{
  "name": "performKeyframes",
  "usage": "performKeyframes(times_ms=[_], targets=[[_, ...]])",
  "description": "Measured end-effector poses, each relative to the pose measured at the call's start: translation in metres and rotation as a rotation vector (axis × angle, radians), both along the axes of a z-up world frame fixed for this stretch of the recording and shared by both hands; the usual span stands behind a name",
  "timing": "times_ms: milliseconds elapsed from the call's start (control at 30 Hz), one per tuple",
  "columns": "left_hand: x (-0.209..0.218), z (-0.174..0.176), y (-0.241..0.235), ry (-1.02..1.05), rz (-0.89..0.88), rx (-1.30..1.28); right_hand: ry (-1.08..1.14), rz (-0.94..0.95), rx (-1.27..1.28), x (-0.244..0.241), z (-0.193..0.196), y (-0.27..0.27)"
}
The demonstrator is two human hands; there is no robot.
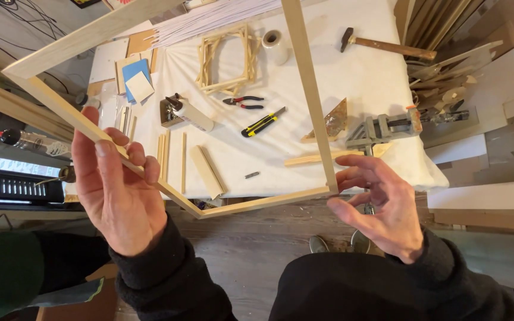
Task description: The person assembles a wooden picture frame on a workbench. They position frame corners against a corner clamp, tighten the clamp screw, hammer brads into the joint, then release the clamp and handle additional wood strips and a utility knife.
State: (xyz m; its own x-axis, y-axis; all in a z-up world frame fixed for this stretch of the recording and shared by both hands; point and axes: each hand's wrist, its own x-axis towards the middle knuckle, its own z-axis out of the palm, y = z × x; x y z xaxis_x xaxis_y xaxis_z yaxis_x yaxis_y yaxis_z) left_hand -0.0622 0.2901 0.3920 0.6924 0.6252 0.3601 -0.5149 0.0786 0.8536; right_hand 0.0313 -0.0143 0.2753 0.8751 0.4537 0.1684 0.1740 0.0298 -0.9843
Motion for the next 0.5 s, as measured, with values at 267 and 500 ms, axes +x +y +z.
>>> performKeyframes(times_ms=[267, 500], targets=[[0.021, -0.009, -0.002, 0.01, 0.027, 0.012, 0.174, -0.043, 0.018, 0.015, -0.007, -0.003], [0.096, -0.061, 0.061, -0.008, 0.017, -0.035, 0.16, 0.021, 0.069, 0.045, -0.019, 0.003]])
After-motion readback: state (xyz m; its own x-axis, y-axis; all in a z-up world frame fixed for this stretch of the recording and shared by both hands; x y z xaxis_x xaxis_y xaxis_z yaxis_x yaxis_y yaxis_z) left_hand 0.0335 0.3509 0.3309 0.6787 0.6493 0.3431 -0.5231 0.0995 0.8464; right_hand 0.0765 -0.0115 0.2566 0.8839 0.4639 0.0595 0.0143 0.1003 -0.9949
